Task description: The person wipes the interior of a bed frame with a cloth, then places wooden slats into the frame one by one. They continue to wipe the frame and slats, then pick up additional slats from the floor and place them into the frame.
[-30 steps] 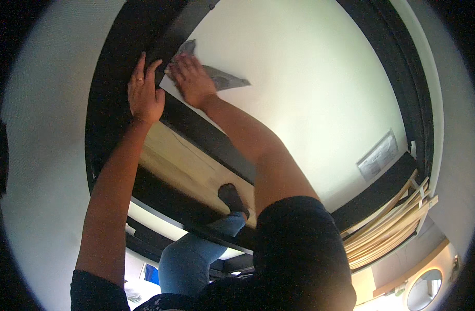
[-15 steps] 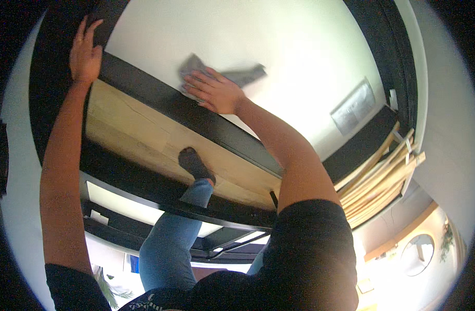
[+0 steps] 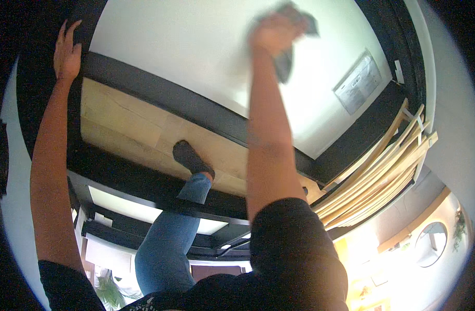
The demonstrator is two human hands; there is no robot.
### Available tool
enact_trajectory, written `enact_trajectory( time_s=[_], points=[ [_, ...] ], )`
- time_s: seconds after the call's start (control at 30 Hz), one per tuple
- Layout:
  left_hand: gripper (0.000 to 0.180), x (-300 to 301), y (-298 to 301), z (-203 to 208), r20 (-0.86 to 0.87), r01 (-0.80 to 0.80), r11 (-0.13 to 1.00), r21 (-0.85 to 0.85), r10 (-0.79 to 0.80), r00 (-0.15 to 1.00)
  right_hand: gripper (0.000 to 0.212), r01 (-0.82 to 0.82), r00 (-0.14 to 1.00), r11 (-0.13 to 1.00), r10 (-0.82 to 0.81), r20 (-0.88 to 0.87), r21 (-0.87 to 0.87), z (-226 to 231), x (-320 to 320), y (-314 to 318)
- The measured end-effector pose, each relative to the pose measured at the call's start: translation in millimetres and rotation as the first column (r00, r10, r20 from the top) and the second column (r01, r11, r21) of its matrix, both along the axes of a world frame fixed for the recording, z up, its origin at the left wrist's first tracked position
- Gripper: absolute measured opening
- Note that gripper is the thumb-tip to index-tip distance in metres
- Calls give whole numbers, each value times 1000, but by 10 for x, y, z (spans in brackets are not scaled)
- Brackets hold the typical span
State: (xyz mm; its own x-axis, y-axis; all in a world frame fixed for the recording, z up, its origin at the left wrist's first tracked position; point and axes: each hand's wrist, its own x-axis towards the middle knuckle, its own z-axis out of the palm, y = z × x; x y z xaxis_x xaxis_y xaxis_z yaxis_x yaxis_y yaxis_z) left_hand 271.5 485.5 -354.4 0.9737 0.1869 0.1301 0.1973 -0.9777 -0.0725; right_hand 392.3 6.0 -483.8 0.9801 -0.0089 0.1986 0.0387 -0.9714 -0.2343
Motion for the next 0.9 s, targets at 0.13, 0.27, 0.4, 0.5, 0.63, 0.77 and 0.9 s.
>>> enact_trajectory(
  time_s=[0.13, 0.27, 0.4, 0.5, 0.63, 0.77, 0.9],
  points=[
    [61, -51, 206, -70, -27, 37, 997, 72, -35, 999, 41, -567, 807, 821, 571, -154, 69, 324, -345, 1597],
    [62, -111, 273, -92, -43, 11, 996, 91, -7, 999, 51, -854, 432, 448, 894, -121, 264, 499, -910, 796],
    [62, -108, 239, -154, -42, 4, 993, 116, 0, 999, 57, -703, 560, 612, 790, -250, 363, 584, -1164, -1011],
    [63, -89, 145, -76, -48, -12, 994, 105, 17, 999, 60, -313, 890, 941, 337, -308, 125, 600, -1640, -2173],
    [66, -77, -26, 91, -80, -51, 998, 21, 53, 995, 59, 525, 824, 846, -533, -193, -97, 326, -1800, -2131],
    [67, -87, -154, 213, -157, -83, 995, 62, 92, 983, 60, 693, 716, 720, -694, -76, -33, 141, -1304, -1144],
    [68, -36, -487, 261, -234, -184, 983, 27, 185, 954, 59, 356, 934, 934, -356, -21, -31, 123, -389, 135]
  ],
)
